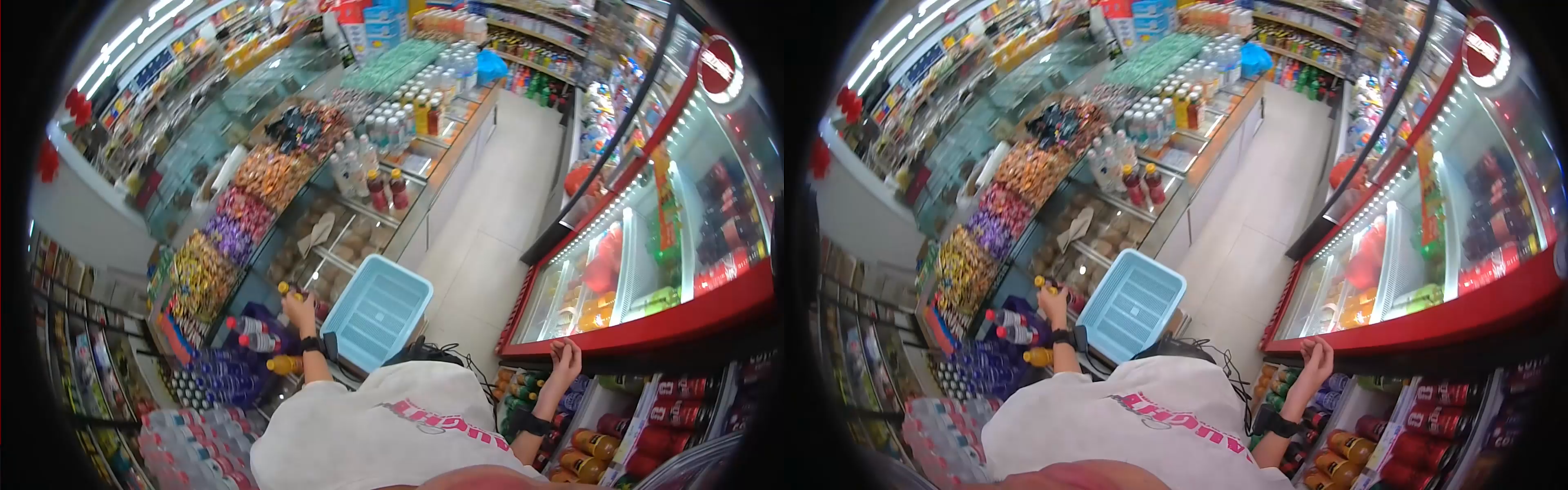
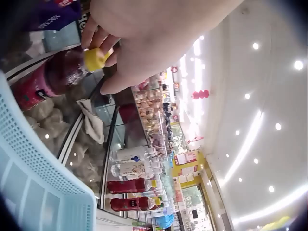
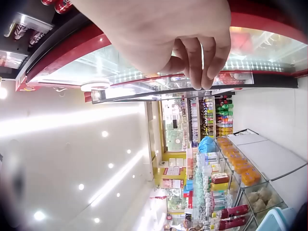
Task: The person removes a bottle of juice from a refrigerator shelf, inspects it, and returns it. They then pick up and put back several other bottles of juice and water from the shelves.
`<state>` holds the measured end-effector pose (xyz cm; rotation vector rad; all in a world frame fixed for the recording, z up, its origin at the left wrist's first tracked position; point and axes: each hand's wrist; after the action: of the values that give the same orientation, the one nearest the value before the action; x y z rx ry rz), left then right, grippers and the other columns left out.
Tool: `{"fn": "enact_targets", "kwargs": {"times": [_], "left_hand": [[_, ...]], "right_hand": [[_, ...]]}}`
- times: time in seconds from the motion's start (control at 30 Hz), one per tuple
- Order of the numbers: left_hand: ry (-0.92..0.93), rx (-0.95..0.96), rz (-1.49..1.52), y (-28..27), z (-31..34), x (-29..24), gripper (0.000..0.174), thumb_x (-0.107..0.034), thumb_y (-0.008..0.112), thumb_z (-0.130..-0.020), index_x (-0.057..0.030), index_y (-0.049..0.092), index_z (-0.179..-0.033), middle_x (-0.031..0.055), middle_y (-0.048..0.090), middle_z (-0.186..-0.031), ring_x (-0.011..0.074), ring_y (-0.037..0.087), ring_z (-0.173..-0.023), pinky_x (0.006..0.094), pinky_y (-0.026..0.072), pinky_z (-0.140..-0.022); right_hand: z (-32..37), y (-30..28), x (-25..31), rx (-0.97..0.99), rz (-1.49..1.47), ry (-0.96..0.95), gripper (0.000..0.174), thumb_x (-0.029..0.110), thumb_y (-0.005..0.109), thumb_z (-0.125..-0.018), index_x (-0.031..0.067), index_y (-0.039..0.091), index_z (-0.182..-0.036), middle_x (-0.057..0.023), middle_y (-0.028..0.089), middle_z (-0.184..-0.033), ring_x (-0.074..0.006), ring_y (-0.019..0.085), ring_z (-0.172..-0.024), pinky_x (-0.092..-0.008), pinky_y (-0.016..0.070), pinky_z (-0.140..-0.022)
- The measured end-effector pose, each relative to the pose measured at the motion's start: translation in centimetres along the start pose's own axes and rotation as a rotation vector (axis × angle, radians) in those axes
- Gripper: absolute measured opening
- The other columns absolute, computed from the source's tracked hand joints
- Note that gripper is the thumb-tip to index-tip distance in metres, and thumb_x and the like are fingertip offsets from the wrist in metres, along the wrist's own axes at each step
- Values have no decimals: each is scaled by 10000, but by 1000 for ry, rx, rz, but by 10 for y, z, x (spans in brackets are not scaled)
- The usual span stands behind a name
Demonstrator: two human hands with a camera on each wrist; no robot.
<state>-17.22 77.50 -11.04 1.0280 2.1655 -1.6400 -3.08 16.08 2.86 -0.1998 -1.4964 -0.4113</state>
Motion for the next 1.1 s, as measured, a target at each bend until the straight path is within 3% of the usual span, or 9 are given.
{"fn": "enact_targets", "kwargs": {"times": [0.27,0.37,0.5,0.6,0.67,0.77,0.87,0.97,1.1], "left_hand": [[19,-18,144,-8,9,-8,349,-190,798,-840,40,696,-1082,239,709,-1005,430,668,-953,479,519,-861],[143,-44,70,-41,14,-72,354,-200,740,-906,39,669,-1158,227,684,-1086,429,633,-1040,476,491,-920],[340,-134,367,-84,9,-169,295,-180,672,-979,27,627,-1185,199,630,-1106,393,612,-1048,420,487,-913],[447,-67,485,-117,18,-237,271,-158,664,-1002,32,617,-1189,141,623,-1098,289,642,-1004,354,505,-895],[500,47,622,-124,24,-266,245,-152,668,-1004,19,622,-1173,112,622,-1096,218,640,-991,323,517,-866],[458,381,928,-138,53,-314,197,-141,675,-1006,-3,645,-1143,58,635,-1074,115,629,-962,276,533,-824],[510,699,953,-135,92,-349,216,-145,682,-1002,1,655,-1158,43,662,-1014,106,653,-889,258,551,-762],[587,1047,1037,-120,143,-377,240,-141,680,-1001,5,652,-1189,49,674,-995,99,677,-869,245,571,-723],[641,1340,1105,-124,201,-414,320,-125,711,-973,4,642,-1258,92,680,-1099,130,680,-969,279,600,-822]], "right_hand": [[0,-18,-10,-1,-50,16,211,180,531,-1073,19,647,-1144,-58,695,-969,-157,686,-907,-280,542,-850],[1,-21,-15,9,-65,16,206,176,531,-1072,22,649,-1142,-56,694,-965,-154,686,-899,-278,542,-842],[3,-14,-11,91,-25,39,209,173,535,-1070,14,648,-1146,-58,694,-964,-150,683,-900,-280,542,-841],[13,12,11,227,16,3,191,145,547,-1060,-5,632,-1144,-69,700,-951,-161,684,-888,-283,546,-826],[13,20,14,370,54,47,311,113,617,-1014,-10,561,-1294,-105,682,-1090,-174,670,-988,-295,534,-881],[31,49,30,469,115,-154,651,125,730,-930,7,412,-1485,-161,601,-1331,-235,626,-1182,-329,504,-995],[43,64,54,519,456,-463,971,129,822,-834,31,229,-1597,-191,466,-1514,-309,537,-1339,-372,445,-1097],[55,70,72,499,515,-539,957,133,857,-788,5,316,-1567,-211,519,-1477,-345,552,-1334,-395,449,-1100],[55,41,50,529,447,-280,803,138,857,-794,-27,462,-1474,-208,619,-1343,-320,628,-1219,-389,491,-1043]]}}
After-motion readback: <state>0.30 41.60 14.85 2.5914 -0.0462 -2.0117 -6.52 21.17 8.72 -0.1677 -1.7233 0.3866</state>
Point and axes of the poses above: each hand's wrist, its own z-axis away from the middle knuckle, its own y-axis out of the palm, x = y × z
